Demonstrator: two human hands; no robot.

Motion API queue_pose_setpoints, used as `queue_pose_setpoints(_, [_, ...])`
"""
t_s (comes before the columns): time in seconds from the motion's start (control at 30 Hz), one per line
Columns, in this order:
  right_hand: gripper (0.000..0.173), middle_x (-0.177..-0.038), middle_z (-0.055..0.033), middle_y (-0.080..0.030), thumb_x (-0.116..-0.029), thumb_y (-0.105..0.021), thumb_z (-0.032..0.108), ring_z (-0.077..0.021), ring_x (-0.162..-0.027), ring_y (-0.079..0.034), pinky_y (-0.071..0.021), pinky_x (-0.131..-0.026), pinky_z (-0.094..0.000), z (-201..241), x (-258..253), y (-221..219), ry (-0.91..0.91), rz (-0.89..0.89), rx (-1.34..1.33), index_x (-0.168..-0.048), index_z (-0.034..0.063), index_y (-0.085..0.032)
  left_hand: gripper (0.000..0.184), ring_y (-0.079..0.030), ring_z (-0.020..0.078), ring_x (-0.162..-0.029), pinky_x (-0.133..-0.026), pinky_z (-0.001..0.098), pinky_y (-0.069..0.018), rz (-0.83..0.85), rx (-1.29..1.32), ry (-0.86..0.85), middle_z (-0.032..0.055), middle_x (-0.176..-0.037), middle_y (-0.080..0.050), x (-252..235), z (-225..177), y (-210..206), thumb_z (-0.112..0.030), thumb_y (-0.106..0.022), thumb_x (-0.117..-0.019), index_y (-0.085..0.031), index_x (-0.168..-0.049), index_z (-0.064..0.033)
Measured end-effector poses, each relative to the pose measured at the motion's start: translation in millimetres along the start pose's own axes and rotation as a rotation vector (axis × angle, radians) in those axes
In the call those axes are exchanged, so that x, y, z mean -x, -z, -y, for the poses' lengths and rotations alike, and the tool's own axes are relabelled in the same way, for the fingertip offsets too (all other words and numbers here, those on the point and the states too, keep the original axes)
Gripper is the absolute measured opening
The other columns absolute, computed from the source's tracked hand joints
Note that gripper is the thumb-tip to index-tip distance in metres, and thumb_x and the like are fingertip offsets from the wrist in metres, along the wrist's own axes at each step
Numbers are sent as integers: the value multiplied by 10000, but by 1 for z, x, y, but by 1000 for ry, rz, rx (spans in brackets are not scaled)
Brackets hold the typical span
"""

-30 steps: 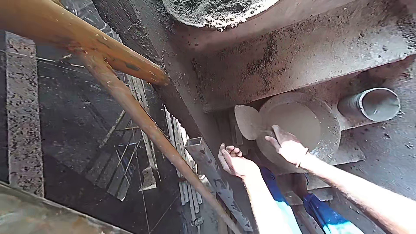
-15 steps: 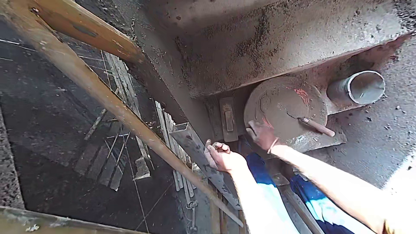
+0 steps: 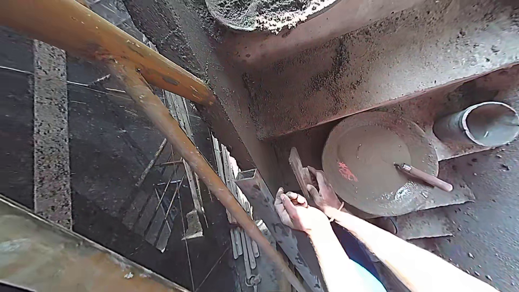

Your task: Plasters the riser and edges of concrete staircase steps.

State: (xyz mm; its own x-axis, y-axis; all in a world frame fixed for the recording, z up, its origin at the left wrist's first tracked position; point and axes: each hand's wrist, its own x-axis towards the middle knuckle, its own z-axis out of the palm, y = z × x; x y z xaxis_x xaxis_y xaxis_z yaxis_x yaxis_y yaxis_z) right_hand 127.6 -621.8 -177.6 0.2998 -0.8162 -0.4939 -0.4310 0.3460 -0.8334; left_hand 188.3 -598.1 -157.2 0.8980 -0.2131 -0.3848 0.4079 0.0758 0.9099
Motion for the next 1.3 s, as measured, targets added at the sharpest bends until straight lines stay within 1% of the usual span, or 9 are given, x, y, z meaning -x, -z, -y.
queue_pose_setpoints(0.07, [543, -1418, -213, -559, -982, -536, 224, -226, -1318, -562, -463, -1128, -305, -23, -30, -17, 321, -147, -153, -1457, -38, -510, 233, -512, 11, -481, -438, 135, -425, -13, -7, -10, -31, -685, -542, -2, 2, 0, -141, -356, -1108, -553, -1186, -43])
queue_pose_setpoints(0.2, [505, -1432, -123, -572, -986, -601, 215, -218, -1297, -572, -489, -1087, -419, 68, -116, -12, 363, -103, -290, -1478, 126, -531, 230, -512, 15, -462, -415, 141, -423, -2, 36, -7, -29, -671, -555, -2, 6, -8, -135, -363, -1105, -568, -1166, -50])
queue_pose_setpoints(0.33, [504, -1447, -153, -547, -997, -621, 96, -274, -1278, -577, -515, -1036, -485, 141, -157, -23, 451, -80, -301, -1488, 115, -506, 234, -504, 10, -455, -408, 138, -422, -25, 11, 19, -41, -663, -533, -7, 2, -18, -132, -354, -1105, -568, -1161, -55])
queue_pose_setpoints(0.5, [530, -1449, -160, -530, -1009, -627, 126, -308, -1212, -612, -553, -950, -510, 197, -159, -16, 475, -118, -135, -1513, 133, -463, 236, -502, 19, -462, -415, 136, -420, -51, -5, 65, -28, -679, -534, -20, -7, -31, -136, -355, -1110, -568, -1158, -45])
queue_pose_setpoints(0.67, [499, -1355, -165, -635, -977, -652, 134, -266, -1260, -611, -492, -1079, -443, 267, -229, -2, 558, -246, -171, -1459, 50, -550, 230, -499, 24, -458, -399, 144, -408, -34, -20, 106, -19, -679, -535, -27, -8, -35, -134, -370, -1106, -577, -1161, -48])
queue_pose_setpoints(0.77, [486, -1316, -144, -671, -996, -645, 167, -253, -1194, -655, -525, -1030, -473, 261, -242, -2, 468, -191, -203, -1463, 70, -546, 236, -496, 26, -464, -402, 145, -404, -34, -36, 107, -17, -687, -531, -27, -8, -36, -130, -363, -1107, -575, -1166, -46])
queue_pose_setpoints(1.1, [508, -1234, -213, -668, -1013, -653, 226, -354, -1056, -682, -558, -907, -556, 132, -194, -35, 148, 19, -114, -1474, 86, -494, 253, -513, 21, -473, -415, 142, -419, 6, -8, 126, -22, -683, -549, -22, -2, -36, -153, -357, -1110, -584, -1165, -55])
queue_pose_setpoints(1.2, [499, -1209, -166, -679, -967, -687, 180, -280, -1057, -682, -552, -947, -485, 134, -187, -33, 118, 58, -189, -1436, 108, -532, 231, -508, 20, -470, -408, 142, -415, -4, -11, 125, -26, -687, -549, -22, -2, -40, -133, -371, -1104, -584, -1149, -55])
queue_pose_setpoints(1.3, [509, -1209, -132, -693, -940, -735, 191, -271, -1019, -697, -581, -873, -514, 173, -182, -23, 269, -31, -280, -1420, 187, -565, 221, -505, 24, -473, -408, 140, -416, 1, 6, 110, -15, -705, -547, -22, 1, -42, -134, -386, -1103, -585, -1145, -50])
